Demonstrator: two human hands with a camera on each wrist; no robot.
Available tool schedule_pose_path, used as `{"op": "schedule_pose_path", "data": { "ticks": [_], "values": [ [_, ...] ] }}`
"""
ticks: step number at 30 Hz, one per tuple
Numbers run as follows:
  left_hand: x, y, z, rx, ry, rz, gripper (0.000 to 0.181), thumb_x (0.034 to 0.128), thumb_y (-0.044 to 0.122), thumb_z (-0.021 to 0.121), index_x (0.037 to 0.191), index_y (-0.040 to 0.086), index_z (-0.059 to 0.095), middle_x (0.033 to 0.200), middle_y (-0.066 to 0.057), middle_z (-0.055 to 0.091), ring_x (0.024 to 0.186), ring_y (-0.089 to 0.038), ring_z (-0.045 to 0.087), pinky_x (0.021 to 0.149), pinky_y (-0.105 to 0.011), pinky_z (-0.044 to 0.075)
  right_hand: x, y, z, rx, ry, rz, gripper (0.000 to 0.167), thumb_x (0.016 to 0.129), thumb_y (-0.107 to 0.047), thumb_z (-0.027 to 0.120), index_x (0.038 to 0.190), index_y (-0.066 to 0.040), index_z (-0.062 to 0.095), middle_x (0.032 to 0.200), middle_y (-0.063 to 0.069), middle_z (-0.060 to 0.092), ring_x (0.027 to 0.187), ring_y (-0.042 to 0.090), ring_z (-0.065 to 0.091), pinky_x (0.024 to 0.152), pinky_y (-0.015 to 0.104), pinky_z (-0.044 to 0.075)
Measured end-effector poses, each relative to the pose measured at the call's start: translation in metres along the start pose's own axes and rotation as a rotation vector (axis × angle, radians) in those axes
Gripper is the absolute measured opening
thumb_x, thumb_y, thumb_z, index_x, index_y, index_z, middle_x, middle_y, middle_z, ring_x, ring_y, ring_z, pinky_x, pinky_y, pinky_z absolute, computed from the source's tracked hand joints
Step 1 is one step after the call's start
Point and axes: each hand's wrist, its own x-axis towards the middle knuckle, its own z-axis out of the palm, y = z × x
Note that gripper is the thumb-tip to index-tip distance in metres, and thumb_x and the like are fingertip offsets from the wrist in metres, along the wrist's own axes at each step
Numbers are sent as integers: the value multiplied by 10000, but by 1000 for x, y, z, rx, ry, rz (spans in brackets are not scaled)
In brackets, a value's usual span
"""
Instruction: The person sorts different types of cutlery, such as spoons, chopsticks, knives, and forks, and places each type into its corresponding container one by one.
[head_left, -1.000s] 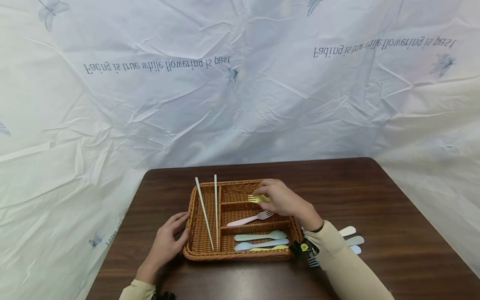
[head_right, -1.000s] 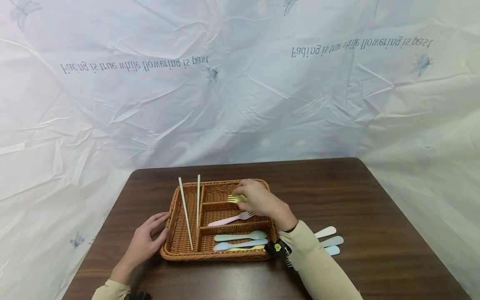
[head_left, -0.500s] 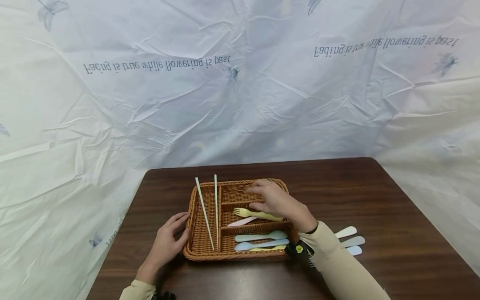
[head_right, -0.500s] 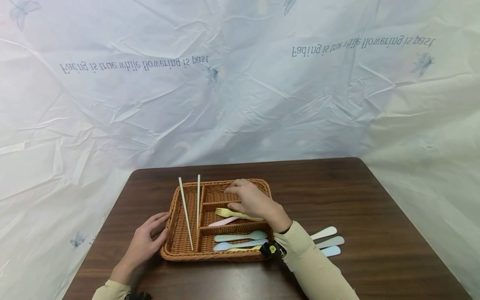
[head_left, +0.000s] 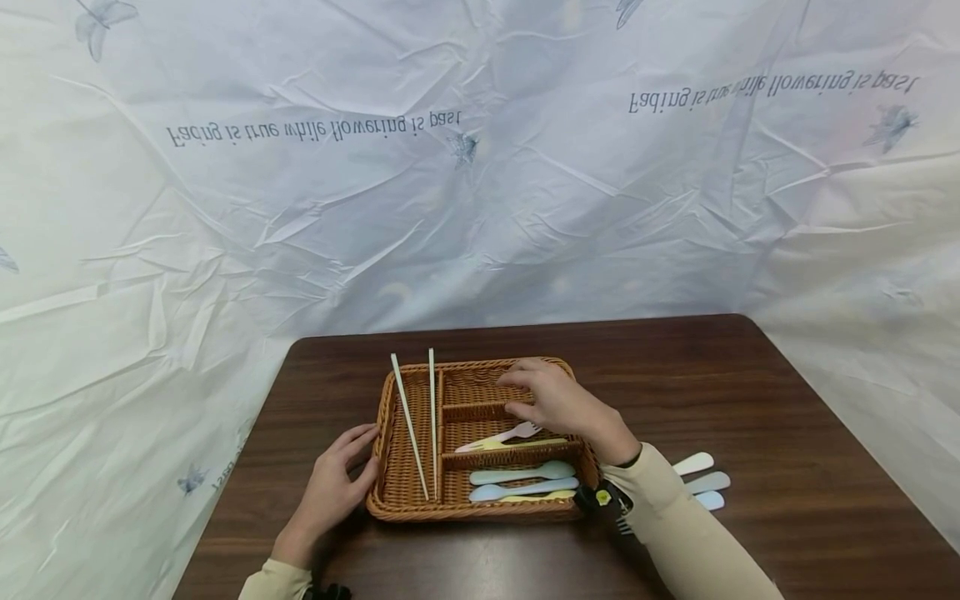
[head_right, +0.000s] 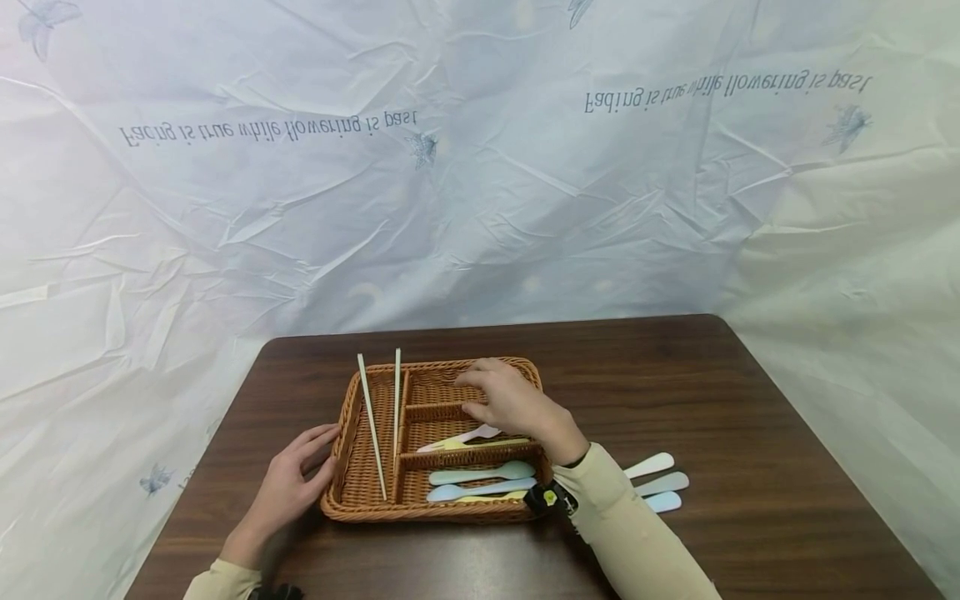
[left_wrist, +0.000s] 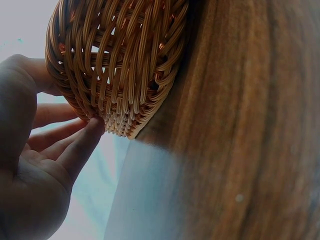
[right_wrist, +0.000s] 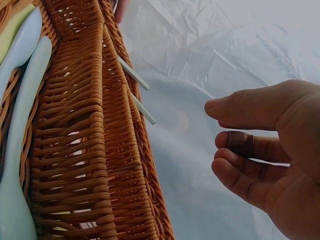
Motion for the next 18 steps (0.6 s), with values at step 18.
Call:
{"op": "schedule_pose_path", "data": {
  "ticks": [18],
  "values": [
    [0,0,0,4,-3,3,427,894,-6,640,1316,-32,583,1327,-167,547,1194,-342,579,876,-394,585,-12,10,-7,15,58,8,361,891,-228,721,1238,-147,661,1203,55,631,1083,241,616,854,426,568]
  ]
}}
